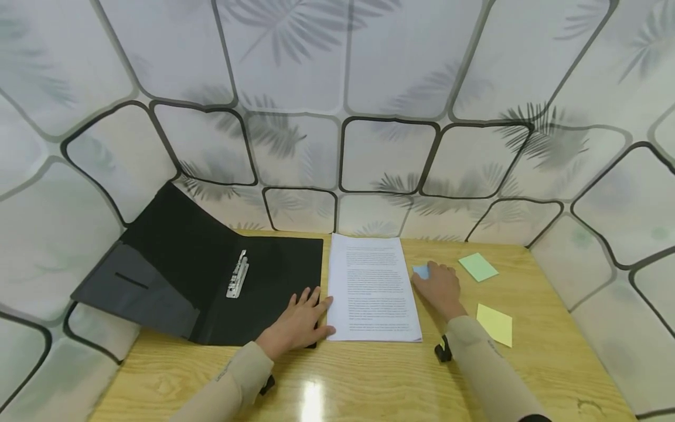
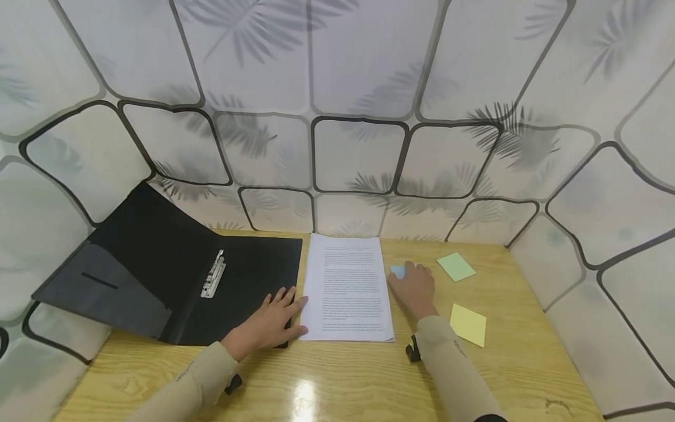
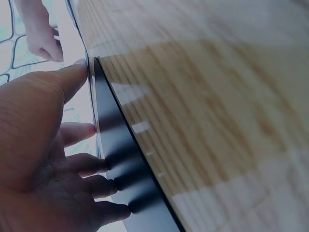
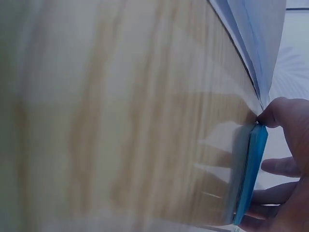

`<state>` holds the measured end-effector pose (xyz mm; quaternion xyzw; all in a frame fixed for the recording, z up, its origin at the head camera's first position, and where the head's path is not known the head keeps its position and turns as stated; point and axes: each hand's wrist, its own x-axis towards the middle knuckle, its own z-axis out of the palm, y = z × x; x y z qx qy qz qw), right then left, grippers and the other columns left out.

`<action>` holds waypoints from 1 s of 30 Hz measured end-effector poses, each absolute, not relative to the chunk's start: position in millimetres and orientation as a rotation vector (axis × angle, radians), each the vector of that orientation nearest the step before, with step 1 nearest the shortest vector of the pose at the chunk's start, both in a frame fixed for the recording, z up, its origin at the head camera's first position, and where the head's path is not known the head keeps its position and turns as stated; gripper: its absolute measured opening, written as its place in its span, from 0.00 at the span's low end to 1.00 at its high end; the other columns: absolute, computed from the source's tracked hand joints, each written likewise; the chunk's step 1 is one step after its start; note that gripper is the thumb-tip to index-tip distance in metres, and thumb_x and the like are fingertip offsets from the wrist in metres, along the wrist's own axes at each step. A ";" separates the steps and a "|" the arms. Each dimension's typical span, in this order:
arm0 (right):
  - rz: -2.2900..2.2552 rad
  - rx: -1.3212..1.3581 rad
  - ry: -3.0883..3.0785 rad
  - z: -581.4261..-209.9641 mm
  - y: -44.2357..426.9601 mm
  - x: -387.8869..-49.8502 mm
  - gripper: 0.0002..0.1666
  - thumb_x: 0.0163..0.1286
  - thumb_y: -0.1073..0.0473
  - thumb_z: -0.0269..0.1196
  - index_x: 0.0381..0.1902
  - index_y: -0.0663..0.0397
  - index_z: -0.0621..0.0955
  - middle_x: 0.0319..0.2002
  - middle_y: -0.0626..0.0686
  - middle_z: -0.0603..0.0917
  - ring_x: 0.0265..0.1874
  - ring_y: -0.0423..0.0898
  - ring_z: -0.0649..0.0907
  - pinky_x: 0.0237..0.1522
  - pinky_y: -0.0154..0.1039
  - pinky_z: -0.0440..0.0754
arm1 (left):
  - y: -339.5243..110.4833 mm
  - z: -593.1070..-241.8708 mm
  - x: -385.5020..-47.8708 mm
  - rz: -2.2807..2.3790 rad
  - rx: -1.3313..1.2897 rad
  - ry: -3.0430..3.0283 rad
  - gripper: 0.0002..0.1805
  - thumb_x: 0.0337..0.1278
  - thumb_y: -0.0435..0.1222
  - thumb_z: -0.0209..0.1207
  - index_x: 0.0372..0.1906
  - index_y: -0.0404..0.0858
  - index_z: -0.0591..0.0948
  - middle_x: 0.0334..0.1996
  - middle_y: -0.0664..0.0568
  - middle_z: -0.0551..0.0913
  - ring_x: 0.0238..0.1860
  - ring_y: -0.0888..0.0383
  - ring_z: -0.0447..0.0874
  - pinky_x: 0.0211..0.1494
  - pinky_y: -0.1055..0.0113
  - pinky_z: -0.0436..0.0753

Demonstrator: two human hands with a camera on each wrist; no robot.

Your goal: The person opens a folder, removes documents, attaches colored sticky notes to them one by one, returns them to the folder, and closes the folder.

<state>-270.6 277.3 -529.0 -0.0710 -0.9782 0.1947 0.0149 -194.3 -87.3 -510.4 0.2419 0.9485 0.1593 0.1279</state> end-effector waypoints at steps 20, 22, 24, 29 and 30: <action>0.907 0.281 -2.837 -493.2 214.9 -221.6 0.34 0.69 0.52 0.71 0.65 0.70 0.80 0.65 0.73 0.81 0.63 0.70 0.82 0.58 0.62 0.84 | -73.5 -498.1 -199.5 0.881 0.793 2.805 0.29 0.83 0.49 0.52 0.73 0.34 0.76 0.66 0.32 0.81 0.69 0.37 0.80 0.73 0.40 0.76; 0.900 0.357 -2.819 -491.2 201.2 -214.3 0.34 0.67 0.52 0.73 0.64 0.69 0.82 0.65 0.74 0.80 0.64 0.71 0.81 0.58 0.62 0.85 | -67.2 -495.6 -200.2 1.060 0.773 2.752 0.28 0.84 0.49 0.51 0.71 0.33 0.78 0.54 0.33 0.88 0.55 0.38 0.89 0.62 0.45 0.85; 0.899 0.425 -2.799 -489.0 188.5 -207.9 0.33 0.66 0.53 0.74 0.63 0.69 0.82 0.64 0.74 0.80 0.62 0.71 0.82 0.57 0.61 0.86 | -61.5 -493.3 -200.2 1.219 0.711 2.690 0.27 0.84 0.49 0.51 0.69 0.34 0.80 0.50 0.36 0.90 0.48 0.40 0.91 0.55 0.50 0.89; 0.921 0.538 -2.765 -485.0 166.2 -196.3 0.33 0.63 0.54 0.75 0.61 0.68 0.84 0.63 0.74 0.81 0.59 0.69 0.84 0.51 0.59 0.88 | -53.0 -491.7 -200.7 1.426 0.565 2.592 0.22 0.82 0.48 0.53 0.56 0.37 0.90 0.50 0.41 0.92 0.49 0.45 0.91 0.47 0.56 0.89; 0.928 0.549 -2.770 -484.5 163.4 -194.8 0.33 0.63 0.54 0.75 0.61 0.67 0.84 0.63 0.74 0.81 0.59 0.69 0.84 0.49 0.59 0.88 | -52.3 -492.1 -200.9 1.450 0.548 2.567 0.21 0.82 0.47 0.54 0.54 0.37 0.91 0.48 0.41 0.92 0.47 0.45 0.91 0.45 0.57 0.88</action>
